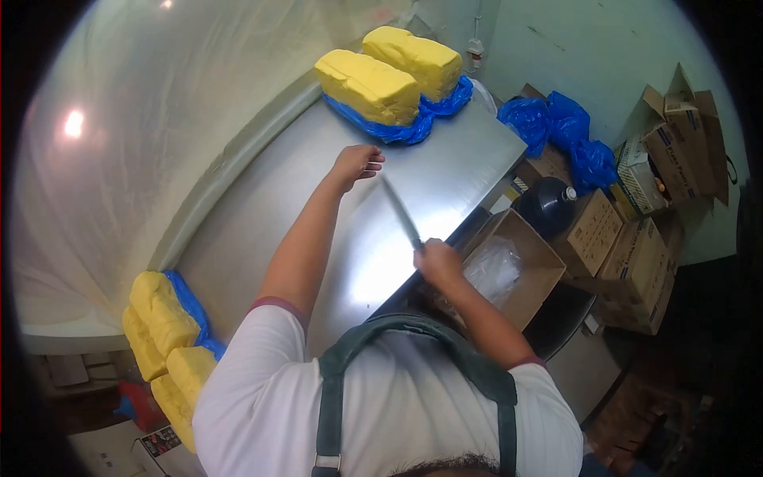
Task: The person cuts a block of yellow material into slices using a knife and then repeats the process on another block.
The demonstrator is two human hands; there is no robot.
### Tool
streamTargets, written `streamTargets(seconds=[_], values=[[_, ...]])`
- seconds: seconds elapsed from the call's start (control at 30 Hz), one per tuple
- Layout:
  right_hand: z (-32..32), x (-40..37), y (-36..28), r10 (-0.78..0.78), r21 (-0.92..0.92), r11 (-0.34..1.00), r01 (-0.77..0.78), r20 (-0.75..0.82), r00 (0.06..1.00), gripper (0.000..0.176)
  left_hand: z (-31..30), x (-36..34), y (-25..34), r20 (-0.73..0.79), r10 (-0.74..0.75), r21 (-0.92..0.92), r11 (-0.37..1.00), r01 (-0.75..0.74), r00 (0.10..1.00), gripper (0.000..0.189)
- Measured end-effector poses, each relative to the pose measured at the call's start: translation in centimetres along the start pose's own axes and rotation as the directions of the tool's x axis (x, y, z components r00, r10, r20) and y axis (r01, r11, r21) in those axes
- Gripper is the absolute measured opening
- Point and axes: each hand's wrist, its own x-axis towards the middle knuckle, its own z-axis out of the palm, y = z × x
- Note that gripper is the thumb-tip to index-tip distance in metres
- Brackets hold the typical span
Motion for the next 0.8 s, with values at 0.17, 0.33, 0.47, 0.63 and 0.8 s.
streamTargets(seconds=[0.17,0.33,0.47,0.63,0.8], values=[[-8.4,-4.7,9.9,0.264,0.312,0.934,-0.173,-0.278,0.924,0.029,3.7,4.7,-1.1,0.038,-0.096,0.010,0.995,0.096,0.995,0.038],[-12.4,-6.8,14.1,0.434,0.423,0.868,-0.261,-0.388,0.813,0.025,10.6,11.0,-2.5,0.025,-0.149,-0.630,0.765,0.131,0.989,0.060],[-12.5,-6.4,13.8,0.477,0.525,0.816,-0.239,-0.380,0.793,0.026,13.8,12.6,-2.6,-0.296,-0.181,-0.739,0.666,-0.105,0.938,0.045],[-10.6,-5.5,13.6,0.413,0.630,0.770,-0.101,-0.372,0.831,0.021,12.5,11.6,-4.1,-0.428,-0.074,-0.658,0.708,-0.255,0.901,0.034],[-10.9,-5.1,9.4,0.380,0.760,0.647,-0.061,-0.252,0.890,0.017,8.5,8.0,-8.3,-0.582,-0.020,-0.549,0.747,-0.375,0.813,0.031]])
